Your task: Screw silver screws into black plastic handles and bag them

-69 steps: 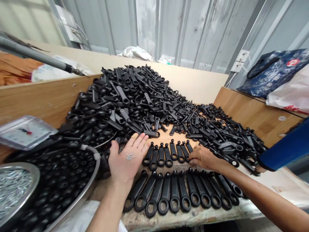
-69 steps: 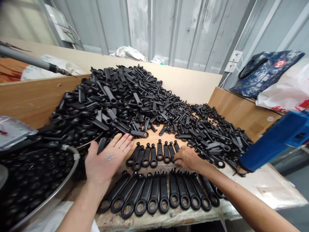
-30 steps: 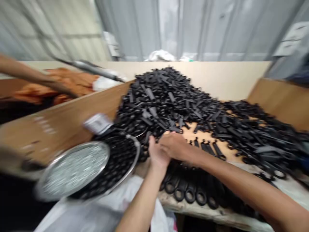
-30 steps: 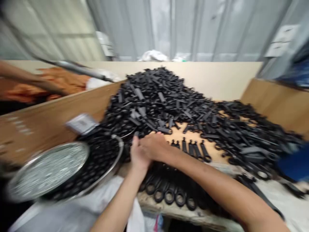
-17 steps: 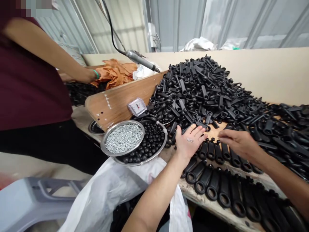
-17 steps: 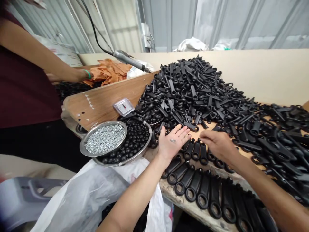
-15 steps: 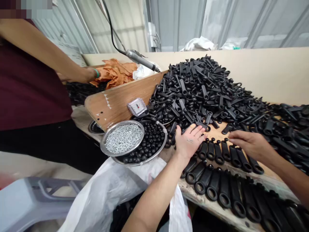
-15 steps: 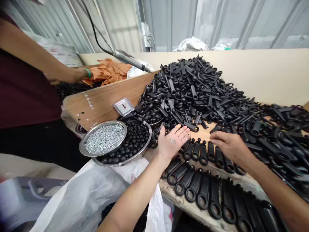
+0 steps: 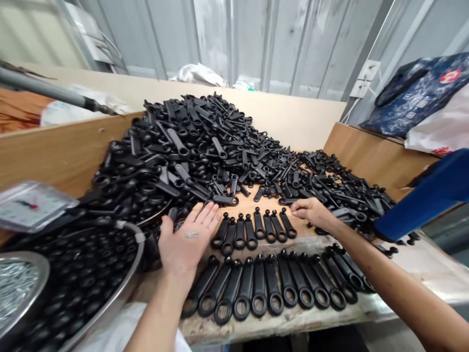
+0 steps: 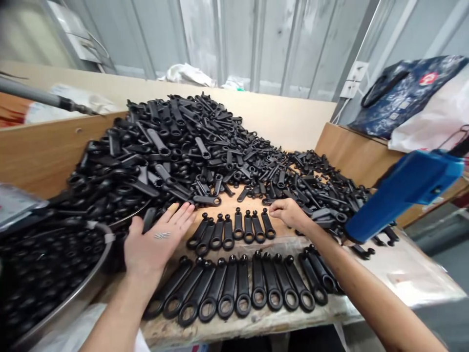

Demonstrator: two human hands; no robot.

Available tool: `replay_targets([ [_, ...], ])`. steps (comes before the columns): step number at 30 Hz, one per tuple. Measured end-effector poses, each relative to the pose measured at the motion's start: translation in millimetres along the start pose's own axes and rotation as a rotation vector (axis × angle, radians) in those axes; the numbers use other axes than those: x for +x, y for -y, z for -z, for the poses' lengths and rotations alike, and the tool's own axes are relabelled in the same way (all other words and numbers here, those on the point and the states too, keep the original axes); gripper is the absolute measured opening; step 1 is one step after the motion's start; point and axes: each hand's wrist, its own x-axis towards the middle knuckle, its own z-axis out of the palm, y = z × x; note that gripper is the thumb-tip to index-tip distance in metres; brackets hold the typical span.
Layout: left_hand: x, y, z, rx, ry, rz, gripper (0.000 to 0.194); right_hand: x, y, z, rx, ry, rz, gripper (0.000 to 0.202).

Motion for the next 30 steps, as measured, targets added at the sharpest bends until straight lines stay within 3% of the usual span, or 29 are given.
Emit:
replay_targets([
  [16,-1,2,-5.5,0.011,-0.049,0.013,0.080,39,-39,-21,-0.165,-0.088,0.044,0.009],
  [30,0,2,-3.6,-0.019,-0.039,0.011,0.079,39,-37,-25,-0.158,-0.085,0.081,0.016],
])
